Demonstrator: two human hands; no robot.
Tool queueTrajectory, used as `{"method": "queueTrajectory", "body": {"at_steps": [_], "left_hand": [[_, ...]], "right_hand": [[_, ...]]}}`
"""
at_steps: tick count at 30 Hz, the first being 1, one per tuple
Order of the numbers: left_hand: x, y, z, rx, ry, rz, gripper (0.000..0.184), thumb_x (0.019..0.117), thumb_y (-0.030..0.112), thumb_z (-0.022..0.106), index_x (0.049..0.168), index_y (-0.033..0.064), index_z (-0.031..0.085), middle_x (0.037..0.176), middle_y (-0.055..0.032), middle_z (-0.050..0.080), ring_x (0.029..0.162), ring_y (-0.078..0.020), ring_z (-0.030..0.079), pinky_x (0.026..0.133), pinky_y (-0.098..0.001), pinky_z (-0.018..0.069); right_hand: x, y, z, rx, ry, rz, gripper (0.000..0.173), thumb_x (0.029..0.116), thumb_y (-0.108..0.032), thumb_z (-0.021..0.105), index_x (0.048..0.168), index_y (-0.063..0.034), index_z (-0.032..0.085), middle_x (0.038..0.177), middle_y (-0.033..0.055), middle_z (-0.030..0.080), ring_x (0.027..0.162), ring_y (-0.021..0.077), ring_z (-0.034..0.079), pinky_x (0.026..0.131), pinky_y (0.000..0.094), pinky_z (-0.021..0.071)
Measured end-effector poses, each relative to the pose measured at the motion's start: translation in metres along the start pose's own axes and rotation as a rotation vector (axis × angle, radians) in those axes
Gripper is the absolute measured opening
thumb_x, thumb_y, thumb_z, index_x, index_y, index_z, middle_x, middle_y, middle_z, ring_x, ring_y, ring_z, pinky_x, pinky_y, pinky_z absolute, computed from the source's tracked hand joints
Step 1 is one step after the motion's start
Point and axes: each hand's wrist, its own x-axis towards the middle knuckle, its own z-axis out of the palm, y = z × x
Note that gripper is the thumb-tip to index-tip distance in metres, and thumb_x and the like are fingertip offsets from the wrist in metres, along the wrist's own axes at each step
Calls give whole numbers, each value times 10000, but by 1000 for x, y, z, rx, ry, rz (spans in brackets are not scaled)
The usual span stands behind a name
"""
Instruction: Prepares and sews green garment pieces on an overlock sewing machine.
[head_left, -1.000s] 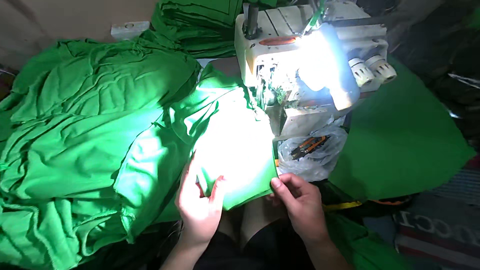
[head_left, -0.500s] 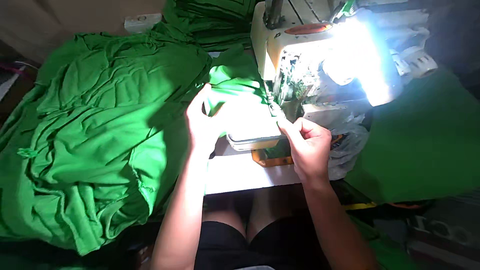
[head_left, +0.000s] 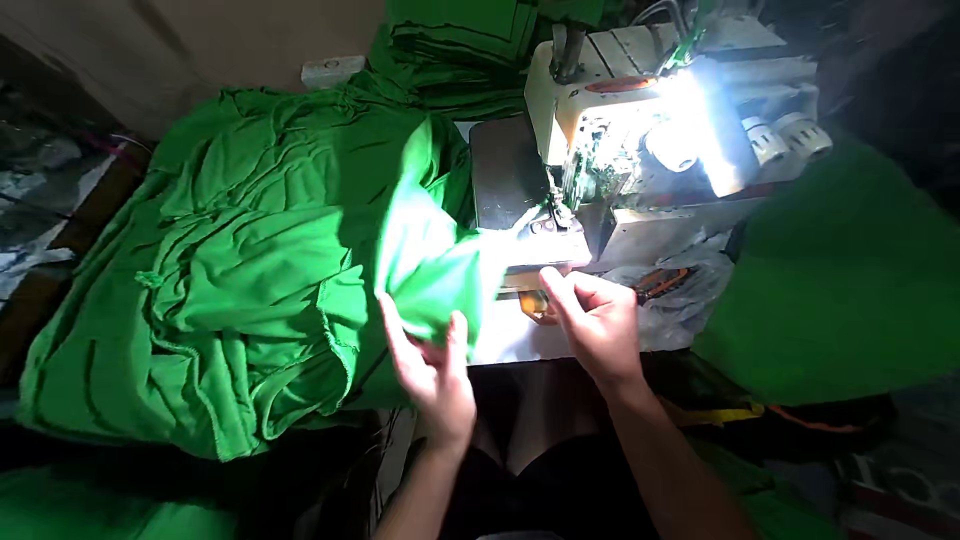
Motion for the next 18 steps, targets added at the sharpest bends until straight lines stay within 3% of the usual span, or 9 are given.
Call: {"method": "queueTrajectory", "body": {"at_steps": [3,5,7,8,10,12,13,16,18], "left_hand": [[-58,11,11,-122,-55,-112,959,855,-48,699,1536,-170,36,1520,-183,428,1203,-32,617,955,-213,558],[-79,11,19,-236,-120,-214,983,862,-95,677,1544,-149,-29,1516,-178,435,1158,-42,648,936,-230,575],[-85,8,22,-291,-161,-253,976,884,-118,646,1549,-110,-68,1437,-171,473,992,-51,701,858,-235,606],[-88,4,20,-251,-167,-196,930,886,-90,651,1529,-133,-20,1330,-144,530,910,-28,683,809,-206,594],[-88,-4,12,-90,-153,7,730,910,44,677,1466,-124,234,1153,-34,553,893,24,587,782,-144,520],[-70,-1,5,92,-157,237,338,978,175,622,1299,144,520,1186,81,532,1019,60,540,872,-116,473],[-55,6,4,211,-191,354,234,1016,216,569,1250,206,568,1226,73,522,1105,44,525,948,-129,452],[-10,21,6,533,-411,610,302,1078,354,457,1210,184,670,1303,-145,606,1269,-267,519,1061,-444,355],[8,20,8,560,-491,697,256,1041,323,509,976,220,734,1187,-111,690,1285,-322,524,1084,-529,300]], "right_hand": [[-7,3,3,5,-31,15,118,940,-127,660,876,-40,708,723,-64,664,625,-78,588,594,100,501],[-9,6,-9,-36,19,15,114,948,-102,643,899,-25,713,745,-56,678,632,-77,591,591,108,504],[-2,15,-34,-164,104,6,147,960,-108,626,915,10,701,752,-28,669,638,-65,583,603,130,503],[4,19,-46,-229,150,6,170,967,-110,618,932,35,699,756,-7,662,644,-60,578,620,135,500],[13,19,-62,-283,197,-12,176,974,-117,604,935,38,679,752,-26,640,645,-87,556,629,110,479],[7,10,-66,-232,132,-73,146,973,-118,599,934,7,663,774,-69,646,664,-106,578,629,95,505],[-3,2,-66,-183,48,-114,131,975,-129,609,942,-17,669,804,-88,664,696,-105,597,647,102,523],[-33,-18,-63,-9,-200,-264,110,982,-199,670,1024,-108,717,928,-107,713,821,-82,643,736,111,558],[-41,-33,-68,65,-208,-306,84,1004,-280,661,1056,-234,709,929,-176,689,816,-108,616,720,78,513]]}}
